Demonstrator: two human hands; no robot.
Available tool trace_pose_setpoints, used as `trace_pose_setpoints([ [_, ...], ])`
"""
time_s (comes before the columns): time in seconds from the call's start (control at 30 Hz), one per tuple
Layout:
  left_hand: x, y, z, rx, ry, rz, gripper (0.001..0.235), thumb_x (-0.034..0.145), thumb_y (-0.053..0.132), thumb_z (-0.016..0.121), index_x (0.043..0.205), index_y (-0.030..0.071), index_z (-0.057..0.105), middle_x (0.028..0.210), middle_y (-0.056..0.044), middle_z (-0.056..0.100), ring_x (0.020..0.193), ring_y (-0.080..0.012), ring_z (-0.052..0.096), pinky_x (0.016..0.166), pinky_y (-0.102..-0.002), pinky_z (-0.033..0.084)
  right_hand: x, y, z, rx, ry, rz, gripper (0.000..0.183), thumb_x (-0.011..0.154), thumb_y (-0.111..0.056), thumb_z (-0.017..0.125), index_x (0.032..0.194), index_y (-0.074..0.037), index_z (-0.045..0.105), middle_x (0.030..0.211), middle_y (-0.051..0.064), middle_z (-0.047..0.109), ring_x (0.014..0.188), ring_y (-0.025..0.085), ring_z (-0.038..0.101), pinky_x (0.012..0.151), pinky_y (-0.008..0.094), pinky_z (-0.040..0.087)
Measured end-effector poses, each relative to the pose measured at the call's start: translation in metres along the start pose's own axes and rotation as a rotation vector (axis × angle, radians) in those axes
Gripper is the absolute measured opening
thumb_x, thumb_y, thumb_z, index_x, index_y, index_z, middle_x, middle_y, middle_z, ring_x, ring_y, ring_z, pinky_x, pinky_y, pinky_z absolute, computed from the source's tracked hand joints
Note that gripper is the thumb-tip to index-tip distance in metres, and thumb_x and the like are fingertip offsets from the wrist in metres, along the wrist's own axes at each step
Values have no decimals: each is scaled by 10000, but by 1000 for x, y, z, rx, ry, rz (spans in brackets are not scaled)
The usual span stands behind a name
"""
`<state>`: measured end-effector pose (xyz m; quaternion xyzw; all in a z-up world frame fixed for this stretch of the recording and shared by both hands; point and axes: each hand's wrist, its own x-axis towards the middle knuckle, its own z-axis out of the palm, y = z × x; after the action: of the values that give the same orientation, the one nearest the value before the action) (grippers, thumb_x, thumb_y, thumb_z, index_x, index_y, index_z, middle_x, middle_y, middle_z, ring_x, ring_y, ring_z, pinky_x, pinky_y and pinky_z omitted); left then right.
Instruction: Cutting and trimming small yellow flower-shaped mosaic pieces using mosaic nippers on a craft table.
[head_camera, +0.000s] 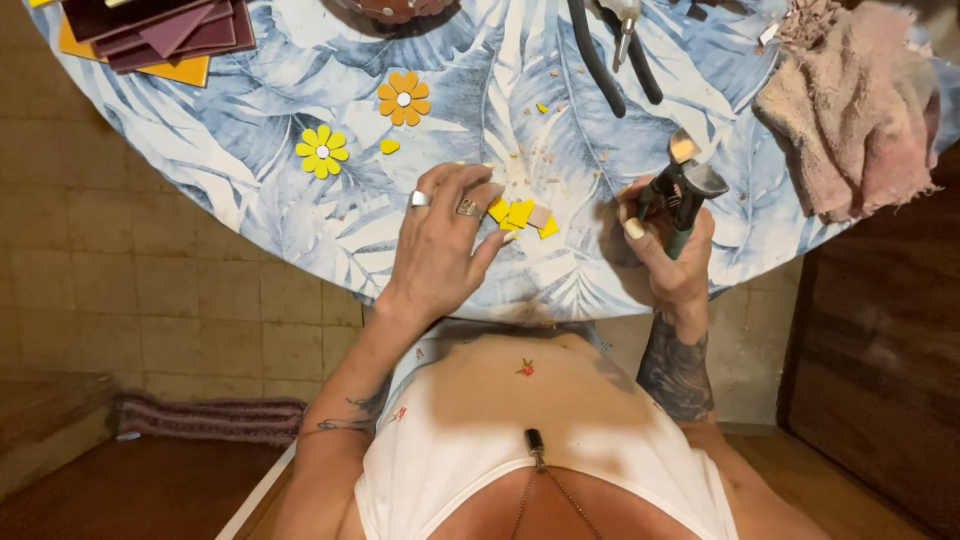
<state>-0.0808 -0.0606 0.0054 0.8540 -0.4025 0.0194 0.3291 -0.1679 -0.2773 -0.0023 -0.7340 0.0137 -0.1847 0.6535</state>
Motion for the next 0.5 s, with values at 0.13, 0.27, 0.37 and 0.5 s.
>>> trace_pose_setpoints([
  [0.13, -2, 2, -5, 21, -77, -59, 400, 695, 177, 677, 1035, 14, 542, 1078, -154, 453, 1072, -347, 340, 889, -431, 325, -2, 9, -5, 74, 3, -20, 299, 750, -165, 571, 929, 69, 521, 717, 125, 526, 672, 150, 500, 660, 274, 431],
  [0.27, 4, 8, -8, 22, -133, -73, 408, 694, 166, 677, 1046, 17, 536, 1103, -164, 436, 1097, -350, 292, 902, -436, 294, -2, 11, -6, 110, 14, -4, 302, 756, -170, 566, 930, 71, 512, 721, 120, 516, 681, 145, 498, 660, 274, 435],
  [0.37, 8, 11, -6, -4, -166, -87, 398, 715, 182, 662, 1054, 18, 534, 1102, -171, 433, 1112, -352, 273, 912, -442, 277, -3, 13, -6, 122, 20, 1, 293, 759, -161, 562, 933, 69, 505, 722, 118, 506, 691, 152, 500, 665, 279, 435],
  [0.5, 12, 15, 1, -6, -180, -27, 374, 731, 188, 646, 1053, 32, 538, 1099, -171, 429, 1114, -352, 263, 916, -455, 270, -2, 8, -5, 88, 8, 0, 309, 749, -159, 568, 943, 74, 513, 741, 132, 520, 705, 165, 509, 678, 294, 441],
])
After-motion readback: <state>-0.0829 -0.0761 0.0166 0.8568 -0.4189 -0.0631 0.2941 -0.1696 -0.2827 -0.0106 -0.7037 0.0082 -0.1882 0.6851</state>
